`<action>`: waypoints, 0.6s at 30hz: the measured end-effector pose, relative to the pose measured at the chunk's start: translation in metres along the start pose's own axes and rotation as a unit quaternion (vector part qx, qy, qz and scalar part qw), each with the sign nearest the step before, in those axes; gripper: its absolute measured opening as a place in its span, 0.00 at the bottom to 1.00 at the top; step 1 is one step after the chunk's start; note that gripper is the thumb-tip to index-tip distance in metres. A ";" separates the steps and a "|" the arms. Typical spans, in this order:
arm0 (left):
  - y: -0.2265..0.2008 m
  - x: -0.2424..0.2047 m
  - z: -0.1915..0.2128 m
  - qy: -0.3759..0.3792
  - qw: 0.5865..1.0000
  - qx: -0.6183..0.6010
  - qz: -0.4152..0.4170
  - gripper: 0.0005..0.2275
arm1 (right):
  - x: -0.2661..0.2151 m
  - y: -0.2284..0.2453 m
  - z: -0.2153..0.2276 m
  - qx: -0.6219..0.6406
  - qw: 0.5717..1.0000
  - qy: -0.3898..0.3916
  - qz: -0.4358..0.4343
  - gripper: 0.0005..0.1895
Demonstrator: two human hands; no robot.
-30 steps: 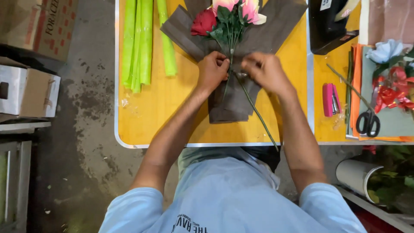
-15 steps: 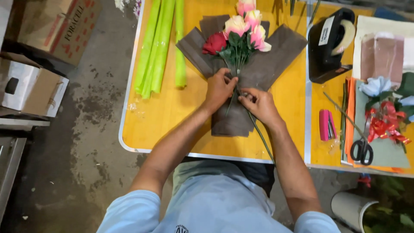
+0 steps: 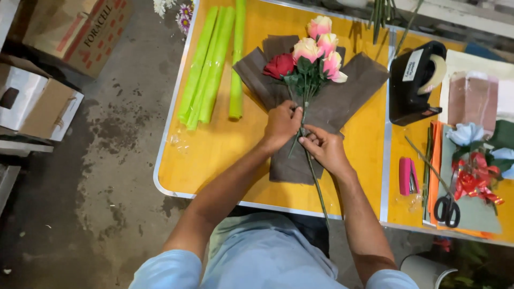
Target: The person arranges a bouquet of artificial roses on a yellow table, placing pink, red, and white flowers together on brown wrapping paper. They adjust the stems and position the flowers to form a cohesive arrangement.
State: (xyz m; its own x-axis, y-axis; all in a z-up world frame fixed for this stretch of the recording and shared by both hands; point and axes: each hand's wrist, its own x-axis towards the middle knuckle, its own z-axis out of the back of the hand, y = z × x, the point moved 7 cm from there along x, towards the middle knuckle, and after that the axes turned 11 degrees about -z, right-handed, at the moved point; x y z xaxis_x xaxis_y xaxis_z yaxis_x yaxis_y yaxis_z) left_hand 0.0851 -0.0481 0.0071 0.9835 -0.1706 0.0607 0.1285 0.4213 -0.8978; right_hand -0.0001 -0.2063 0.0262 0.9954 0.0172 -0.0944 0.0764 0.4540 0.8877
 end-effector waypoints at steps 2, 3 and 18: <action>-0.001 0.001 0.001 0.005 1.000 -0.006 0.009 0.16 | 0.002 0.001 -0.003 0.006 1.000 0.007 -0.006 0.21; 0.001 -0.001 0.001 0.015 1.000 -0.009 0.019 0.15 | 0.002 0.000 -0.005 0.014 1.000 0.012 -0.015 0.21; -0.031 -0.015 0.032 0.020 0.992 -0.086 0.093 0.15 | 0.090 0.013 0.019 -0.173 0.973 -0.128 -0.086 0.14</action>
